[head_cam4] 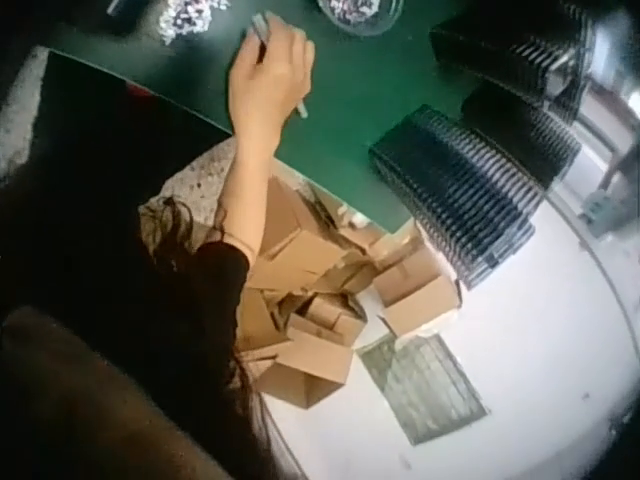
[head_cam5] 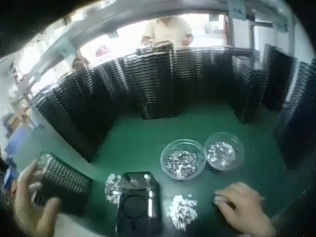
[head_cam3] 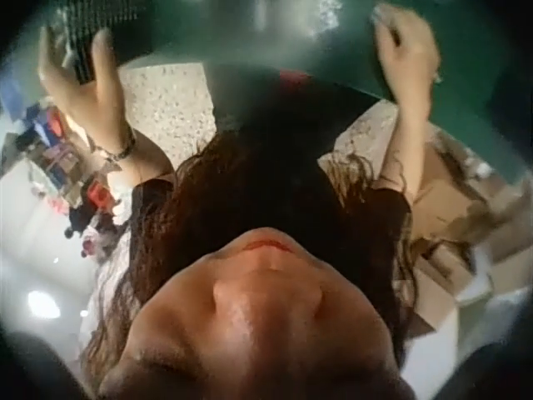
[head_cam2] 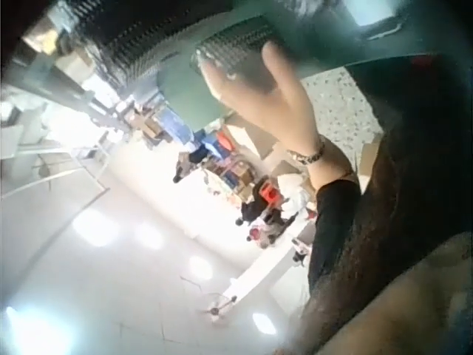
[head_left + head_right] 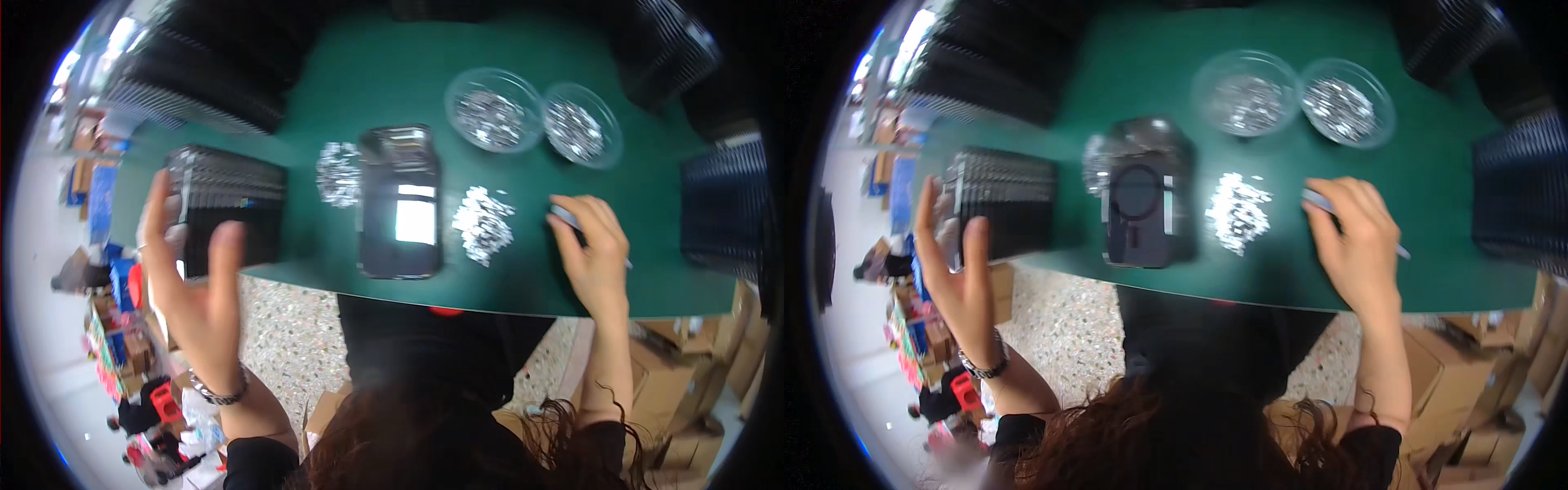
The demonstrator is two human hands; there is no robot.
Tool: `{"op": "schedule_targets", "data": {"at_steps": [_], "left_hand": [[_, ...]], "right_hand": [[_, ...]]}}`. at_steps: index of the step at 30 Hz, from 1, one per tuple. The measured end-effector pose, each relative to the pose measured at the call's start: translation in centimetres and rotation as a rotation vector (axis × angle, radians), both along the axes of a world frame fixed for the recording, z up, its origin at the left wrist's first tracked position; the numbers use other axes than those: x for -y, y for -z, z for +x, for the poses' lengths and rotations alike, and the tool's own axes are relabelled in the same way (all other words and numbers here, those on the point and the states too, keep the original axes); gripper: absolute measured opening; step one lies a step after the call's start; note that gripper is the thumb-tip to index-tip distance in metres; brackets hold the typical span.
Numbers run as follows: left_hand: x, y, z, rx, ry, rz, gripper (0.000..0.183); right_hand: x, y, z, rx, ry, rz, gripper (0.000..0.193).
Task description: Assembling components onto phone cases at a workbench.
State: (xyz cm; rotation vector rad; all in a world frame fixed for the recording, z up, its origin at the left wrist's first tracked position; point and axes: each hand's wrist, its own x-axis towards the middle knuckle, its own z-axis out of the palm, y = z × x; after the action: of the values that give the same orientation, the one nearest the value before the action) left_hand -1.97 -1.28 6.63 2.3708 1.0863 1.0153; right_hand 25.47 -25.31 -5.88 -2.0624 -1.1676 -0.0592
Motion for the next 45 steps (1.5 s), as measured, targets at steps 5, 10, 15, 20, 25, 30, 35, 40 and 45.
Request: {"op": "schedule_targets", "data": {"at_steps": [5,10,15,20,25,30,35,40,45], "left_hand": [[3.8,4.6,9.0,-0.515,0.351,0.106,0.094],[3.5,5.7,10.3,-0.687,0.410,0.167,0.094],[2.4,5.3,10.1,-0.484,0.323,0.113,0.085],[-2.1,3.6,5.9,0.528,0.485,-0.823,0.083],[-3.8,6.0,2.2,0.703,0.444,-1.132,0.064],[-1.2,6.6,0.6,0.288,0.299,-0.966,0.044],[0.2,6.7,2.0,0.049,0.392,-0.822,0.011],[0.0,6.1,2.3,0.004,0.562,-0.609,0.012],[-0.2,4.9,2.4,-0.150,0.586,-0.576,0.013]], "right_hand": [[-0.6,0.8,0.2,-0.111,-0.027,-0.143,0.010],[-2.2,1.3,0.3,-0.105,-0.076,-0.148,0.011],[-4.4,2.0,0.7,-0.037,-0.071,-0.202,0.011],[-5.9,1.2,0.7,0.045,-0.125,-0.320,0.008],[-5.6,1.1,1.1,0.042,-0.146,-0.258,0.008],[-4.5,-3.7,-1.2,-0.359,-0.133,-0.108,0.005],[-5.4,-7.0,-2.6,-0.699,-0.135,0.241,0.014],[-8.2,-9.2,-4.2,-0.635,-0.272,0.163,0.012],[-11.0,-9.3,-5.5,-0.139,-0.576,0.008,0.021]]}}
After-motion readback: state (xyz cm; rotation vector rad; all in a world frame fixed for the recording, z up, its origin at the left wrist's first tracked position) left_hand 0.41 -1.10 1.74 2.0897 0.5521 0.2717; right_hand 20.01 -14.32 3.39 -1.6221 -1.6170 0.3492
